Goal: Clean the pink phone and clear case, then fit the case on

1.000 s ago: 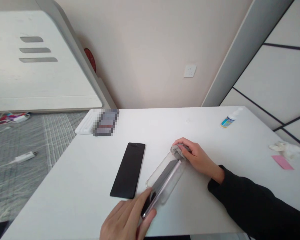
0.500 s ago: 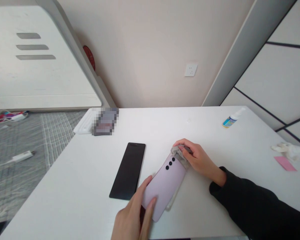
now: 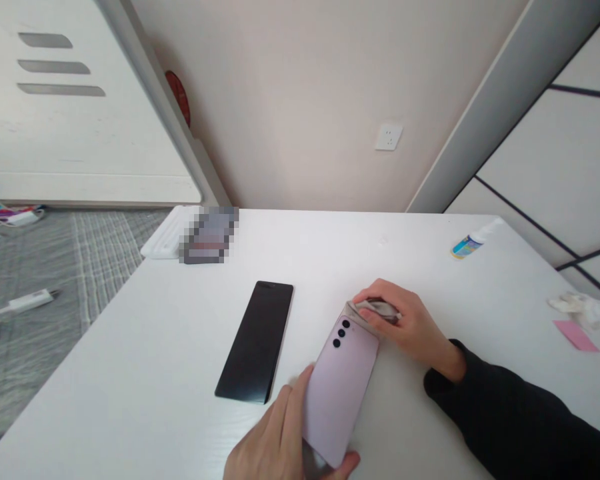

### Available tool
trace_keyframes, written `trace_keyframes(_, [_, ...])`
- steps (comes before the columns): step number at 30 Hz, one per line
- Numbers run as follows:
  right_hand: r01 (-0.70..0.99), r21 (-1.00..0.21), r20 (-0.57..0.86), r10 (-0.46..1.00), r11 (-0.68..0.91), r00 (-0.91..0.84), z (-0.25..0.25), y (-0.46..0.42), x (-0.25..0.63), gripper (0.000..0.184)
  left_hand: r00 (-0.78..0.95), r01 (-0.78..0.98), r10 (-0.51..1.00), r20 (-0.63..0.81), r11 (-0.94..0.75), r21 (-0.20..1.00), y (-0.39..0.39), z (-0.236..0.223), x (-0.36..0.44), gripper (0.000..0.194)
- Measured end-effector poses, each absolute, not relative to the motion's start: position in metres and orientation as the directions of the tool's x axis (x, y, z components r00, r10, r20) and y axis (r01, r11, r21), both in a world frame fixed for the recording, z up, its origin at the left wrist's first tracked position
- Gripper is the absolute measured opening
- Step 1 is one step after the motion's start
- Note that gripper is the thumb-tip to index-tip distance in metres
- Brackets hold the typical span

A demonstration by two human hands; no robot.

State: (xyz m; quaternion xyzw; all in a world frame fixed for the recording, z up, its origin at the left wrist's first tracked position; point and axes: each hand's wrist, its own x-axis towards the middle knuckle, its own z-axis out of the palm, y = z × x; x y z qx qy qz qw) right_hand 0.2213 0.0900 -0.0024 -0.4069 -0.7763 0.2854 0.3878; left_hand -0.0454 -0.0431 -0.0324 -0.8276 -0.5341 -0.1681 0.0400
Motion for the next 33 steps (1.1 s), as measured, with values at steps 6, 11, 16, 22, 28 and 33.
trace_keyframes(6, [0.277, -0.675, 0.353, 0.629, 0.684, -0.693, 0.003, 0.058, 0.189, 0.016, 0.381, 0.884, 0.852, 0.358, -0.450, 0.128, -0.036, -0.025, -0.042, 0.078])
trace_keyframes(11, [0.242, -0.540, 0.418, 0.506, 0.806, -0.754, 0.005, 0.052, 0.188, 0.020, 0.368, 0.888, 0.851, 0.375, -0.441, 0.128, -0.036, -0.020, -0.037, 0.079])
trace_keyframes(16, [0.374, -0.548, 0.393, 0.625, 0.748, -0.674, 0.009, 0.058, 0.194, 0.022, 0.358, 0.898, 0.876, 0.324, -0.417, 0.137, -0.037, -0.021, -0.037, 0.080])
trace_keyframes(22, [0.226, -0.602, 0.392, 0.530, 0.766, -0.752, 0.007, 0.053, 0.186, 0.019, 0.389, 0.888, 0.862, 0.325, -0.445, 0.118, -0.037, -0.024, -0.040, 0.083])
trace_keyframes(28, [0.182, -0.581, 0.439, 0.493, 0.794, -0.751, 0.004, 0.048, 0.185, 0.018, 0.398, 0.884, 0.867, 0.302, -0.450, 0.126, -0.040, -0.028, -0.042, 0.085])
trace_keyframes(33, [0.332, -0.520, 0.428, 0.576, 0.787, -0.696, 0.008, 0.058, 0.195, 0.018, 0.391, 0.880, 0.877, 0.278, -0.445, 0.167, -0.039, -0.031, -0.044, 0.092])
